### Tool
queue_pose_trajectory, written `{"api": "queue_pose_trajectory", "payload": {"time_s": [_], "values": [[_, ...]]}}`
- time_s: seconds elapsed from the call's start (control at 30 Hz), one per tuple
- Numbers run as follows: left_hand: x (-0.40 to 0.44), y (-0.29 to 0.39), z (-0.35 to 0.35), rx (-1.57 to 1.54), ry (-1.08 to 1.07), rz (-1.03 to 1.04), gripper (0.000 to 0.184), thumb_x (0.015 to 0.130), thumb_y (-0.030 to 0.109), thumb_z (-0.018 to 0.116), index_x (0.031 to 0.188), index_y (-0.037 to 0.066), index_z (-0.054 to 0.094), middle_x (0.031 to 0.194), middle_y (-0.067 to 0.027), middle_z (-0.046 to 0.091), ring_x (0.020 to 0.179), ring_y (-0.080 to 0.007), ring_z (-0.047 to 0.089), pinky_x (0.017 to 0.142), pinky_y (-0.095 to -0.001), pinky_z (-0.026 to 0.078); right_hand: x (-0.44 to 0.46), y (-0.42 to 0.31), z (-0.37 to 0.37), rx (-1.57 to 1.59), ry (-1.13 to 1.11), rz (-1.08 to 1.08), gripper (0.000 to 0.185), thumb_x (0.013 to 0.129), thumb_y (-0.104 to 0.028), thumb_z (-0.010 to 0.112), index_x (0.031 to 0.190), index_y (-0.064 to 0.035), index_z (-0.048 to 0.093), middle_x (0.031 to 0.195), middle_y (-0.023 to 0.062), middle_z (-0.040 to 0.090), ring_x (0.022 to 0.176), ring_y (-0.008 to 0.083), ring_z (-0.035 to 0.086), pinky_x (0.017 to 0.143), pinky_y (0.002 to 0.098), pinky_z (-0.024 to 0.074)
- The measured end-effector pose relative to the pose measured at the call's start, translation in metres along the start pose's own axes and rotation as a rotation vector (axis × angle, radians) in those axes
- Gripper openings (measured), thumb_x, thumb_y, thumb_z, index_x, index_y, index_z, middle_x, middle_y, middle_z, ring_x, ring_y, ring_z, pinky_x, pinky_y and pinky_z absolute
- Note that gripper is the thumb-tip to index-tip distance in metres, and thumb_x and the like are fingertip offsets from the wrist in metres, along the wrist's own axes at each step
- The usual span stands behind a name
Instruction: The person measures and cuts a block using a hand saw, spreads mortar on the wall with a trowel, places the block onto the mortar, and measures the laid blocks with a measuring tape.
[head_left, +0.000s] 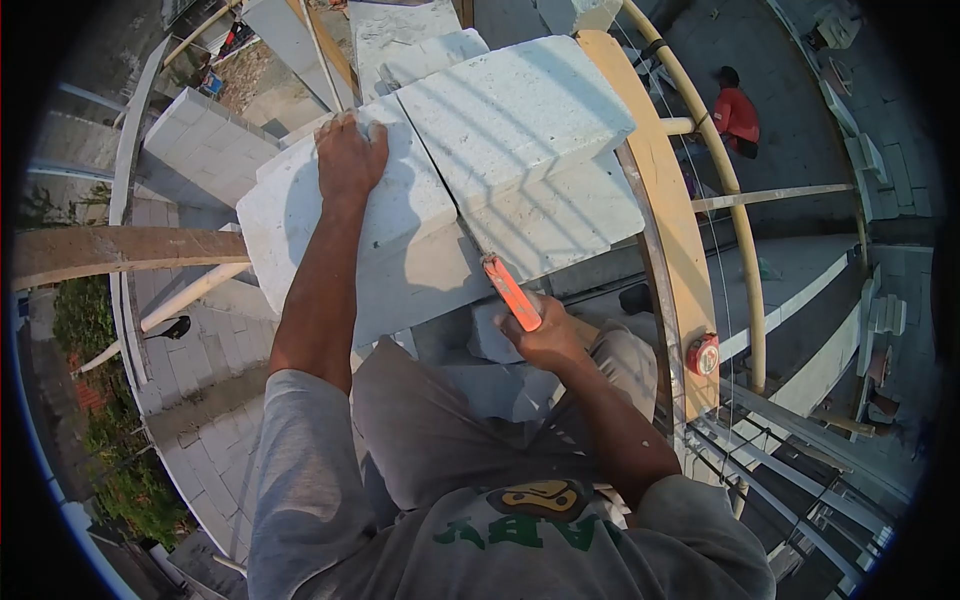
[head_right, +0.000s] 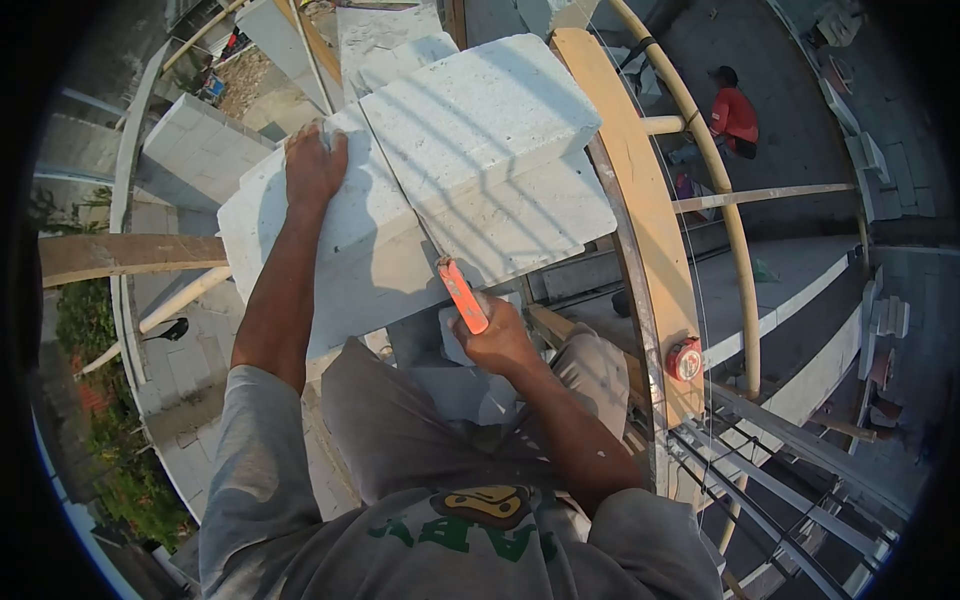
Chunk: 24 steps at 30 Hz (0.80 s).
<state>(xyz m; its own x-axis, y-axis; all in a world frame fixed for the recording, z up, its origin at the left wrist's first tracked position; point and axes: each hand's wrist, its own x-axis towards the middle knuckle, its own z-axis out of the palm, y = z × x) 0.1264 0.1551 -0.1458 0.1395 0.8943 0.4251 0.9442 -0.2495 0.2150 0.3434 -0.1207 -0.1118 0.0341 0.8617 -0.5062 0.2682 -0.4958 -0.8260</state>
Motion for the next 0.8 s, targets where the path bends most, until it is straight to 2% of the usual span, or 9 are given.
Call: {"api": "queue_pose_trajectory", "payload": {"time_s": [0.17, 0.23, 0.3, 0.43, 0.5, 0.57, 0.63, 0.7, 0.8], "values": [[-0.001, -0.01, 0.008, 0.018, 0.04, 0.081, 0.052, 0.085, 0.034, 0.055, 0.114, -0.009, 0.058, 0.112, -0.0272, 0.06, 0.112, -0.0385, 0.054, 0.105, -0.0436, 0.033, 0.01, -0.008, 0.016, -0.011, 0.086, -0.219, 0.021, 0.083, -0.017, 0.066, 0.089, 0.0022, 0.059, 0.068, 0.0113, 0.059, 0.059, 0.0201, 0.053, 0.062, 0.0337, 0.0465], [0.004, -0.007, 0.003, -0.022, 0.026, 0.068, 0.052, 0.085, 0.034, 0.055, 0.114, -0.009, 0.058, 0.111, -0.0272, 0.06, 0.112, -0.039, 0.054, 0.106, -0.0445, 0.033, -0.042, 0.014, 0.009, -0.058, 0.055, -0.017, 0.022, 0.084, -0.016, 0.065, 0.096, 0.0014, 0.059, 0.075, 0.012, 0.06, 0.064, 0.0211, 0.057, 0.066, 0.0316, 0.0478], [0.001, -0.005, 0.002, -0.027, 0.011, 0.04, 0.052, 0.086, 0.034, 0.055, 0.114, -0.009, 0.058, 0.11, -0.0274, 0.06, 0.111, -0.0393, 0.054, 0.106, -0.0453, 0.033, -0.088, 0.038, 0.003, -0.06, 0.153, -0.262, 0.022, 0.081, -0.011, 0.065, 0.1, -0.0005, 0.059, 0.077, 0.0146, 0.063, 0.067, 0.0251, 0.061, 0.07, 0.0332, 0.0494], [-0.003, -0.003, 0.002, 0.009, 0.036, 0.045, 0.053, 0.086, 0.035, 0.055, 0.115, -0.009, 0.058, 0.109, -0.0278, 0.061, 0.11, -0.0393, 0.055, 0.106, -0.0459, 0.033, -0.016, 0.015, 0.0, -0.113, -0.007, -0.108, 0.018, 0.084, -0.014, 0.061, 0.096, -0.0017, 0.059, 0.078, 0.0158, 0.063, 0.067, 0.0251, 0.062, 0.067, 0.0359, 0.0486], [0.005, -0.004, 0.004, 0.012, 0.05, 0.052, 0.054, 0.086, 0.035, 0.055, 0.116, -0.009, 0.057, 0.11, -0.0277, 0.06, 0.11, -0.0389, 0.055, 0.106, -0.0457, 0.032, 0.03, -0.031, 0.0, -0.011, -0.05, -0.072, 0.02, 0.084, -0.016, 0.065, 0.088, 0.0011, 0.056, 0.068, 0.0093, 0.056, 0.061, 0.0213, 0.054, 0.063, 0.0344, 0.0456], [0.0, -0.007, 0.006, 0.013, -0.01, 0.037, 0.054, 0.086, 0.036, 0.055, 0.118, -0.009, 0.056, 0.112, -0.0275, 0.06, 0.111, -0.0383, 0.054, 0.107, -0.0452, 0.031, 0.026, -0.026, 0.013, -0.023, 0.032, -0.123, 0.02, 0.084, -0.016, 0.065, 0.086, 0.0012, 0.056, 0.066, 0.0099, 0.055, 0.062, 0.0219, 0.053, 0.063, 0.0349, 0.0451], [-0.005, -0.002, 0.004, -0.017, -0.055, 0.018, 0.055, 0.086, 0.035, 0.055, 0.118, -0.009, 0.056, 0.114, -0.0273, 0.059, 0.113, -0.0381, 0.053, 0.108, -0.0451, 0.03, 0.003, -0.014, 0.014, -0.086, 0.067, -0.076, 0.018, 0.083, -0.015, 0.065, 0.087, 0.0003, 0.057, 0.067, 0.0109, 0.055, 0.062, 0.022, 0.054, 0.063, 0.0337, 0.0453], [0.002, -0.004, -0.004, -0.023, -0.059, 0.011, 0.055, 0.086, 0.035, 0.055, 0.119, -0.009, 0.056, 0.116, -0.0272, 0.059, 0.114, -0.038, 0.053, 0.109, -0.045, 0.03, -0.047, 0.033, 0.007, -0.079, 0.021, -0.141, 0.02, 0.083, -0.015, 0.064, 0.097, -0.0014, 0.059, 0.078, 0.0171, 0.063, 0.073, 0.031, 0.063, 0.068, 0.0361, 0.0494], [-0.002, -0.001, -0.002, -0.001, -0.026, 0.003, 0.054, 0.086, 0.035, 0.056, 0.118, -0.009, 0.056, 0.116, -0.0273, 0.058, 0.114, -0.0381, 0.053, 0.107, -0.0447, 0.032, -0.098, 0.047, -0.008, -0.039, 0.012, -0.095, 0.021, 0.083, -0.014, 0.065, 0.098, -0.0014, 0.059, 0.076, 0.0149, 0.063, 0.073, 0.0254, 0.064, 0.069, 0.0343, 0.0498]]}}
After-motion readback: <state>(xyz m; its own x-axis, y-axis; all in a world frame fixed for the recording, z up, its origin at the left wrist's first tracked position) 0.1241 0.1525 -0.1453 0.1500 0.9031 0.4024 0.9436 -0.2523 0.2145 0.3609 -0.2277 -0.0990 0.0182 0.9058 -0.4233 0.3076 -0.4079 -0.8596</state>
